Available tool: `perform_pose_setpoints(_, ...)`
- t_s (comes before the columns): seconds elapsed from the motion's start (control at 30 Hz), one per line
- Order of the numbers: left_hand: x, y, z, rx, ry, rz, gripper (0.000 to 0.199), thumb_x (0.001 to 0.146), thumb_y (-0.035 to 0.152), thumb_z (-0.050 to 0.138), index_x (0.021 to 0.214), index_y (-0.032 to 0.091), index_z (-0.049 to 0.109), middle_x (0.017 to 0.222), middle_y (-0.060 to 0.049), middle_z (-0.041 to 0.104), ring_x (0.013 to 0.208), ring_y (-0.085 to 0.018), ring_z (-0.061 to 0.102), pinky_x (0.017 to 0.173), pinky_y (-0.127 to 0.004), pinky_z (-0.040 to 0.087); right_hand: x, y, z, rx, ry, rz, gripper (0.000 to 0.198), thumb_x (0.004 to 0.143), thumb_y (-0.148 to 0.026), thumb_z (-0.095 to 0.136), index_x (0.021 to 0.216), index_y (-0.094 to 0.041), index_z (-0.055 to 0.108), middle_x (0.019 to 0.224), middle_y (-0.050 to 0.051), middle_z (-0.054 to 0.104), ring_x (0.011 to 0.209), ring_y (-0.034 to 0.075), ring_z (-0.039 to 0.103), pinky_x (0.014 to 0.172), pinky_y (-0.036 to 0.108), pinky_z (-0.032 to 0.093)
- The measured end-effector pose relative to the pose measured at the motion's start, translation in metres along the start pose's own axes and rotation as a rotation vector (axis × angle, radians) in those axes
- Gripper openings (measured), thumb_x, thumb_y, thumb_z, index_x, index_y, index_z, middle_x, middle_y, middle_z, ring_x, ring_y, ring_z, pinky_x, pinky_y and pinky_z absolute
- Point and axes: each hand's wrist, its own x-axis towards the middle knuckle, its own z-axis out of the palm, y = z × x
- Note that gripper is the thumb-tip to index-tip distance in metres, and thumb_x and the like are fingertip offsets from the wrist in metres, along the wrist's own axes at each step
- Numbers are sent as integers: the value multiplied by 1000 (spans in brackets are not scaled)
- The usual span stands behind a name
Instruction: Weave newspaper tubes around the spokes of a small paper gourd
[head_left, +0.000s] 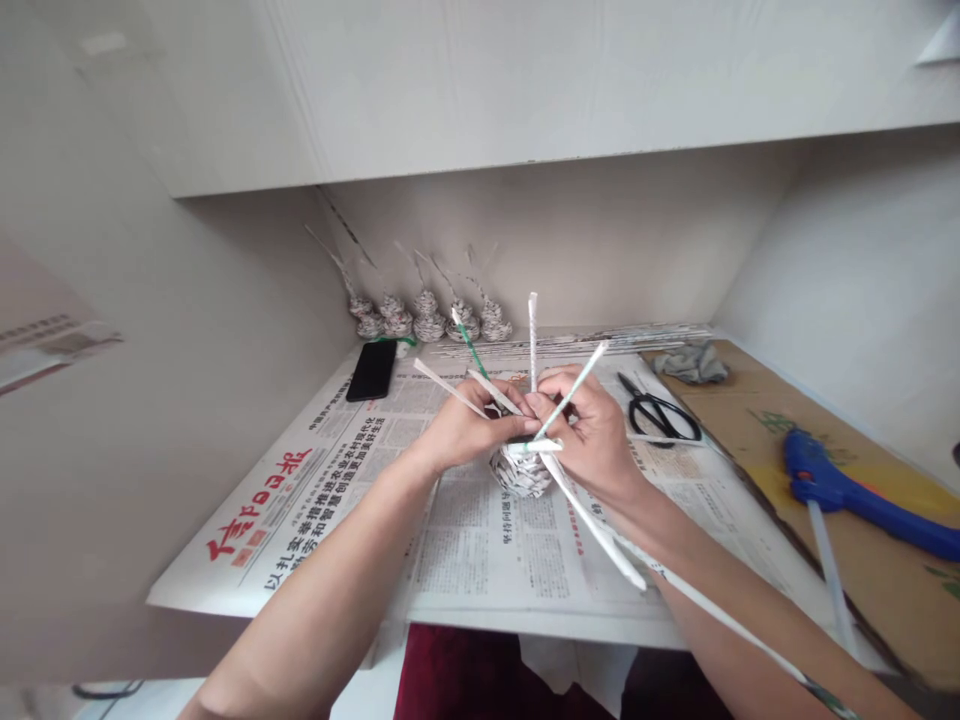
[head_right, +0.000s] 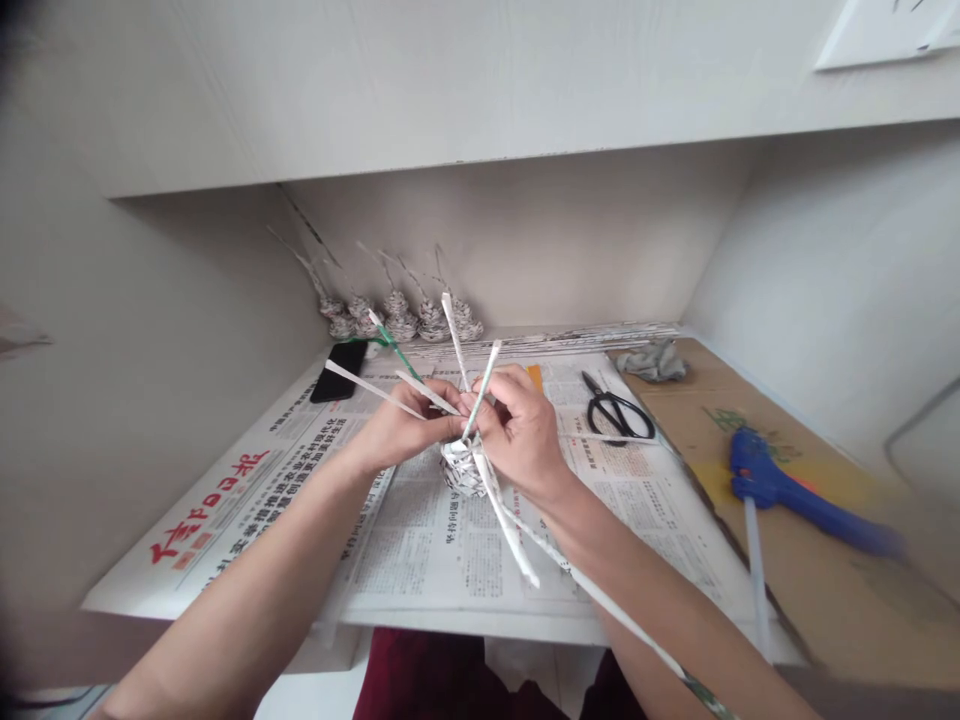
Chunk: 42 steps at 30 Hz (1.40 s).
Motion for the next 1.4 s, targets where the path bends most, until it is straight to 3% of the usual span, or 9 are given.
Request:
perform_pose_setpoints(0.3, 1, -1, 3, 66, 33, -2, 21, 72, 30, 73, 80, 12, 64, 73, -2, 63, 68, -12, 55, 65, -24, 43, 2, 7, 2, 113, 10, 14, 7, 82, -26, 65, 76, -23, 63, 91, 2, 60, 78, 16, 58, 66, 29, 47)
perform_pose_setpoints(0.6, -1, -1, 3, -7, -68, 3, 15, 74, 27, 70, 81, 13, 66, 76, -1, 65, 71, -12, 56, 67, -24, 44, 3, 5, 1, 117, -46, -12, 2, 79, -25, 68, 78, -24, 67, 91, 2, 63, 85, 18, 61, 71, 32, 48)
perform_pose_setpoints(0.8, 1, -2, 7, -32, 49, -36, 15, 73, 26, 71, 77, 13, 65, 69, 0, 63, 65, -11, 55, 64, -23, 44, 0, 4, 0, 147, -125, 189, 8, 85, -31, 61, 87, -23, 62, 73, -2, 58, 61, 13, 53, 55, 26, 41)
perform_pose_setpoints(1.17, 3, -3, 3, -97, 262, -101, 19, 70, 28, 73, 79, 12, 67, 70, -2, 65, 62, -12, 56, 59, -23, 44, 4, 0, -7, 234, -208, 215, 20, 80, -9, 54, 95, -22, 59, 87, 1, 65, 77, 14, 61, 70, 27, 48)
perform_pose_setpoints(1.4, 6, -5, 2, -237, 302, -148, 22, 60, 28, 78, 69, 12, 64, 60, 1, 61, 54, -10, 50, 54, -22, 40, 7, 7, -9, 354, -339, 305, 13, 83, -21, 61, 96, -21, 61, 94, 4, 67, 83, 16, 63, 75, 29, 51)
